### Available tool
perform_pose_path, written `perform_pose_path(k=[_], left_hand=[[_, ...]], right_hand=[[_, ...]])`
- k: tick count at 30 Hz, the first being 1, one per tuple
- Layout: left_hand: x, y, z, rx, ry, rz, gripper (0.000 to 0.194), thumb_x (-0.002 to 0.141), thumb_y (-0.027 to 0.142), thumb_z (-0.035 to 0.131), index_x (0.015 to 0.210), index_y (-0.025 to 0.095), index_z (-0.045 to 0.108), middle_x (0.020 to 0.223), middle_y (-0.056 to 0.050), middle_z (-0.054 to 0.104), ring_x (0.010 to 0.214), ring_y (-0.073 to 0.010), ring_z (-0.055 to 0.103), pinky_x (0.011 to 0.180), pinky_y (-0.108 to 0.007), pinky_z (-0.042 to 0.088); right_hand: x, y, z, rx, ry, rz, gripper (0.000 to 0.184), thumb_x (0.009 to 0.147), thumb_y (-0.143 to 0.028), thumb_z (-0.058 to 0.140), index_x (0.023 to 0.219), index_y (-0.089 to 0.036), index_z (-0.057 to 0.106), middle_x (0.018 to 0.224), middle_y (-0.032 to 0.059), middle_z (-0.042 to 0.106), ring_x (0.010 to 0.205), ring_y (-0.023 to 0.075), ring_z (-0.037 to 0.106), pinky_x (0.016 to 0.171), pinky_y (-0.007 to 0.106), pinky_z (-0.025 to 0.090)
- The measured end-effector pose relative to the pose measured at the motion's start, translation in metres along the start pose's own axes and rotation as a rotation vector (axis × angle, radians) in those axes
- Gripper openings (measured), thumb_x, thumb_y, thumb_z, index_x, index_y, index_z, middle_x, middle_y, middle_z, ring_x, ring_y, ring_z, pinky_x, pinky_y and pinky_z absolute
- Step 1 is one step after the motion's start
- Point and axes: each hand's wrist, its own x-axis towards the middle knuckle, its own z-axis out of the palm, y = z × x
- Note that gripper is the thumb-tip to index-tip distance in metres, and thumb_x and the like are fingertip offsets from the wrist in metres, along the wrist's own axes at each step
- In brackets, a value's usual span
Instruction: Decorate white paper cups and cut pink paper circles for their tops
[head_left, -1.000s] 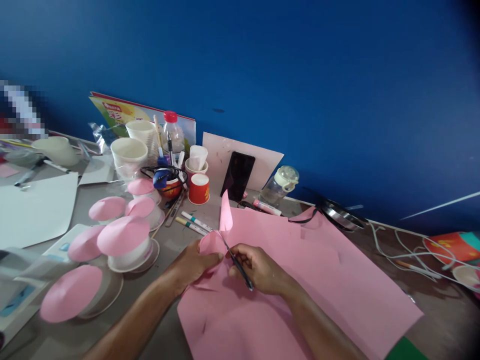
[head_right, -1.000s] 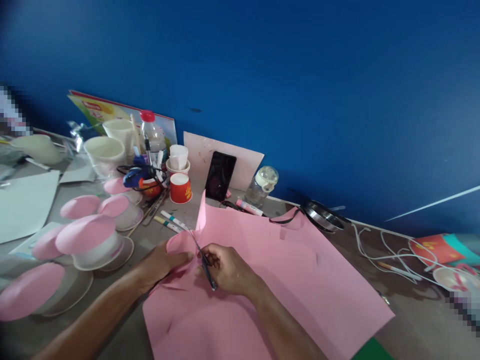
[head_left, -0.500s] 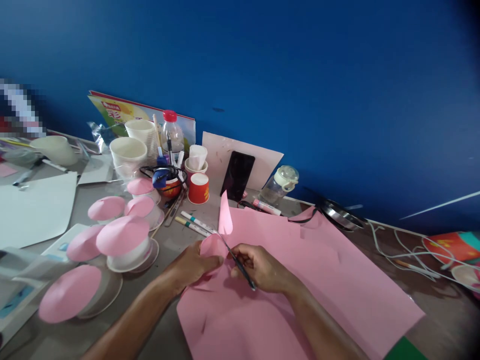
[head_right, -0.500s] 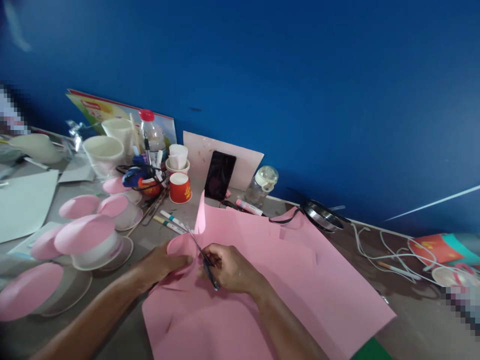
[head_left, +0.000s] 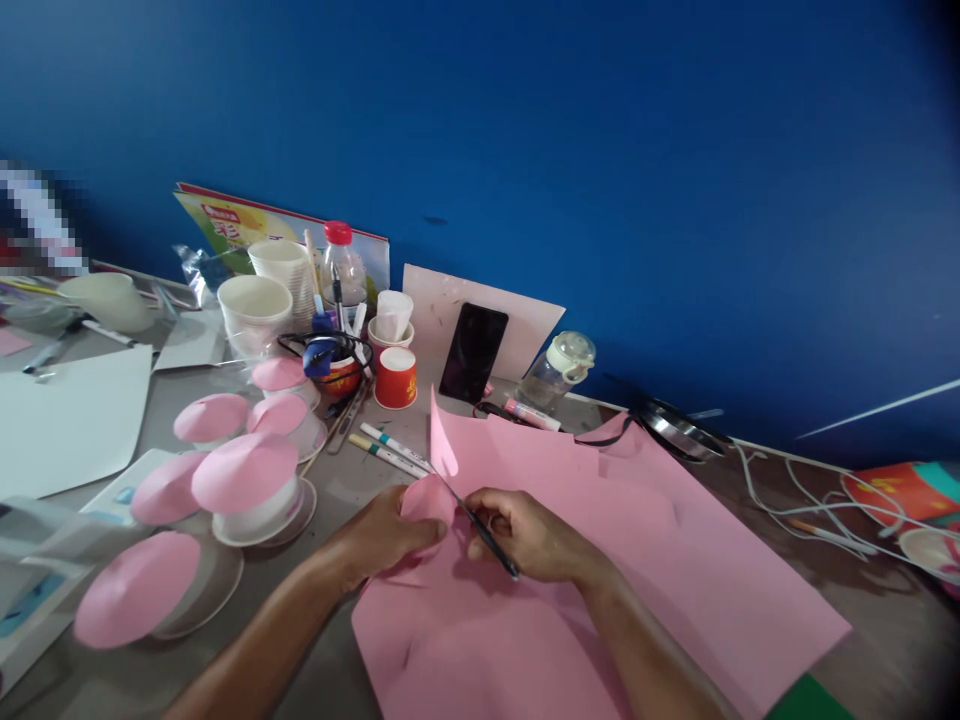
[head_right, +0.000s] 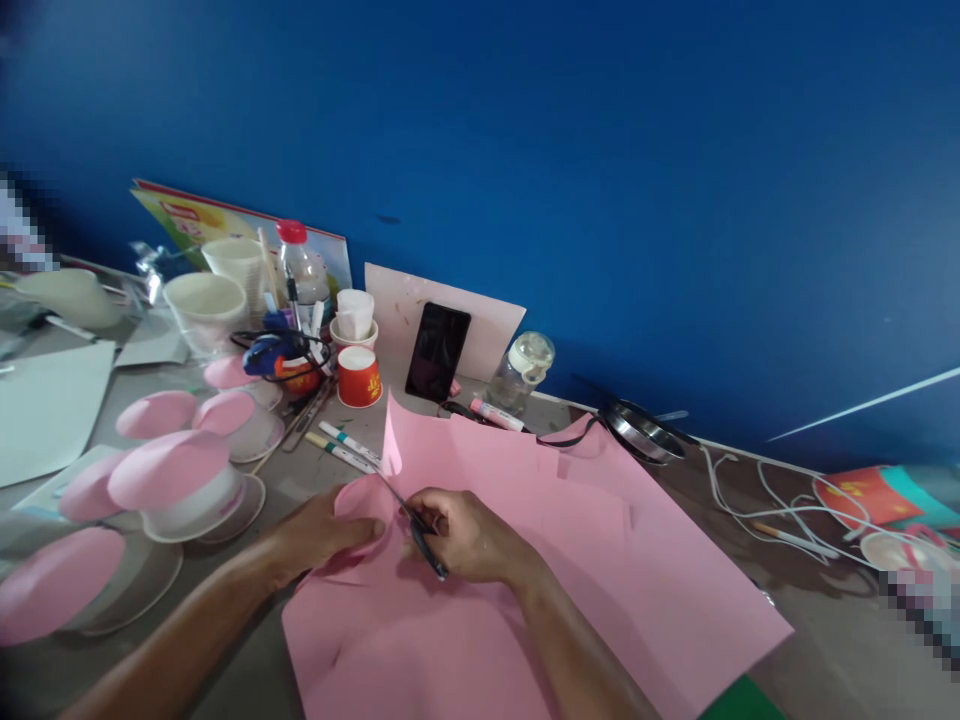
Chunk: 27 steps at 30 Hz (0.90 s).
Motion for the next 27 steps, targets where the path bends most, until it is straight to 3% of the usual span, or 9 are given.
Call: perform_pose_path(k=[3,7,11,18,23,27], left_hand=[[-0.004,0.008,0.001,0.072,-0.043,0.015,0.034,0.061,0.033,0.075,0.088,0.013,0.067,0.065,-0.002,0.068,0.058,-0.0184,0.062,0.052,-0.025,0.046],[-0.008,0.013,0.002,0.006,-0.146,0.062,0.03,0.064,0.033,0.073,0.088,0.015,0.068,0.071,-0.002,0.07,0.066,-0.0192,0.064,0.059,-0.026,0.049],[-0.006,0.009,0.0,-0.047,-0.089,0.082,0.029,0.063,0.033,0.075,0.084,0.013,0.068,0.07,-0.003,0.07,0.063,-0.0194,0.064,0.057,-0.026,0.049],[-0.007,0.015,0.006,-0.403,-0.132,0.218,0.051,0.061,0.033,0.079,0.107,0.015,0.065,0.091,-0.009,0.073,0.08,-0.0254,0.069,0.07,-0.033,0.054],[-0.005,0.013,0.008,-0.555,-0.089,0.152,0.058,0.067,0.046,0.075,0.116,0.017,0.059,0.09,-0.009,0.074,0.081,-0.0269,0.07,0.067,-0.034,0.055],[-0.008,0.012,0.011,-0.558,-0.036,0.136,0.07,0.055,0.052,0.081,0.112,0.018,0.06,0.082,-0.008,0.074,0.076,-0.0282,0.071,0.062,-0.034,0.056]], right_hand=[[0.002,0.0,0.001,0.079,-0.016,0.019,0.025,0.074,-0.025,0.067,0.098,-0.017,0.063,0.07,-0.0021,0.059,0.059,0.0102,0.048,0.052,0.02,0.037],[0.006,0.006,0.0,0.198,-0.027,0.017,0.026,0.075,-0.034,0.069,0.093,-0.016,0.062,0.07,-0.0017,0.059,0.059,0.0103,0.048,0.052,0.02,0.036],[0.01,0.008,0.0,0.331,-0.024,-0.026,0.033,0.073,-0.043,0.072,0.09,-0.016,0.062,0.066,-0.0038,0.054,0.058,0.0092,0.044,0.054,0.021,0.035],[0.013,0.003,0.004,0.541,-0.012,-0.043,0.055,0.062,-0.056,0.078,0.092,-0.014,0.061,0.069,-0.0018,0.056,0.06,0.0093,0.049,0.057,0.023,0.039],[0.016,0.005,0.011,0.584,-0.025,-0.059,0.058,0.059,-0.06,0.078,0.09,-0.014,0.059,0.069,-0.0025,0.054,0.06,0.0097,0.051,0.057,0.024,0.041],[0.017,0.004,0.016,0.596,-0.013,-0.073,0.057,0.061,-0.06,0.076,0.09,-0.014,0.059,0.071,-0.0028,0.052,0.059,0.0085,0.05,0.057,0.024,0.04]])
